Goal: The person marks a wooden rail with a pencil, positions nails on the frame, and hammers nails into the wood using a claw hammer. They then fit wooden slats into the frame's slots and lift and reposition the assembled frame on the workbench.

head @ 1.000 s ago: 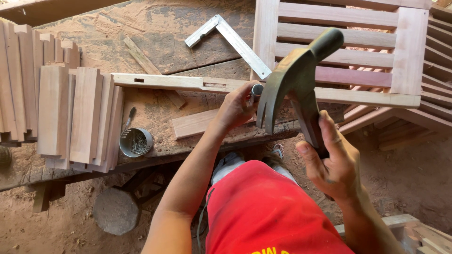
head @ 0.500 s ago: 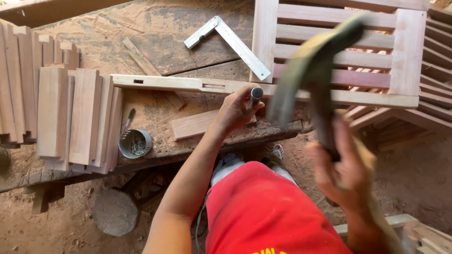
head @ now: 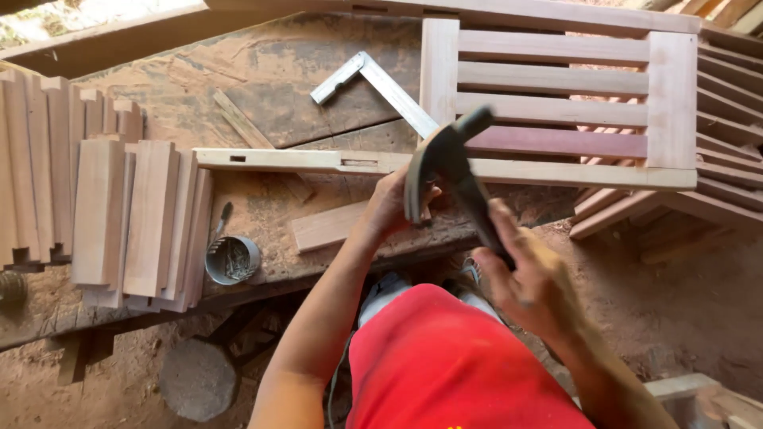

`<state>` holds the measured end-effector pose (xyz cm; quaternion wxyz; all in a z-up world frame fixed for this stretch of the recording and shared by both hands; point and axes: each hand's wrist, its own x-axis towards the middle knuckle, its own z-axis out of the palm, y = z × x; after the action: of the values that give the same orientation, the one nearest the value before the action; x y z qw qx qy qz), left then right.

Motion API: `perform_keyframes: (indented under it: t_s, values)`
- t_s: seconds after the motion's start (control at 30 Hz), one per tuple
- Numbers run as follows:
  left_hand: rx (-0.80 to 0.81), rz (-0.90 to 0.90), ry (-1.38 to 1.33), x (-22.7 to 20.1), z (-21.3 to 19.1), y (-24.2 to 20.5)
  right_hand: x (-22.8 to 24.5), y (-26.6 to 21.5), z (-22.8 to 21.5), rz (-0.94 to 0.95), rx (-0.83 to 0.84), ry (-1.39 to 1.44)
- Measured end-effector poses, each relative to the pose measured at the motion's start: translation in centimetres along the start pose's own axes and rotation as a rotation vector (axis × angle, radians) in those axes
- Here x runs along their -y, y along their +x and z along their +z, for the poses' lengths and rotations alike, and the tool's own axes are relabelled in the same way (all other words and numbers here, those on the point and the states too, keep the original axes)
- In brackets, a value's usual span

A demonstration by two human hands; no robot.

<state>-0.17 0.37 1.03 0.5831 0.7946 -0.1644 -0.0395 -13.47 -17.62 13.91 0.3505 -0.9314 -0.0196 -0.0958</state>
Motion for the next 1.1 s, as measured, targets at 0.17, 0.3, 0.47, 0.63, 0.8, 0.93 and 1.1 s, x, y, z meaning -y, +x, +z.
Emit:
perform_keyframes:
  t_s: [0.17,0.3,0.47,0.63,0.8,0.93,1.1]
  values:
    - [-0.015,0.035,0.054,3.3,1.1,-0.3,2.3,0.9,-5.5,-0.314,-0.212,0.253]
    - [-0.004,-0.019,0.041,2.0,0.7,-0.2,-4.0,-1.8,0.4,-0.642,-0.364,-0.069]
    - [0.022,-0.184,-0.024,0.2,0.6,-0.9,-2.0,-1.8,2.9,0.267,0.259,-0.017]
    - [-0.001,-0.11,-0.047,-0.3,0.3,0.2,-0.6,0.0,-1.0,-0.127,-0.048,0.031]
    - [0.079,0.07,-0.014,2.9,0.5,-0.4,-0.6,-0.6,-1.4,-0.381,-0.179,0.28]
    - [0.028,-0.06,-0.047,3.5,1.1,-1.0,-3.3,-1.7,4.0,0.056,0.085,-0.219]
    - [0.02,-0.056,-0.038,0.1,-0.5,0.4,-1.5,-1.4,2.3,0.053,0.073,-0.226]
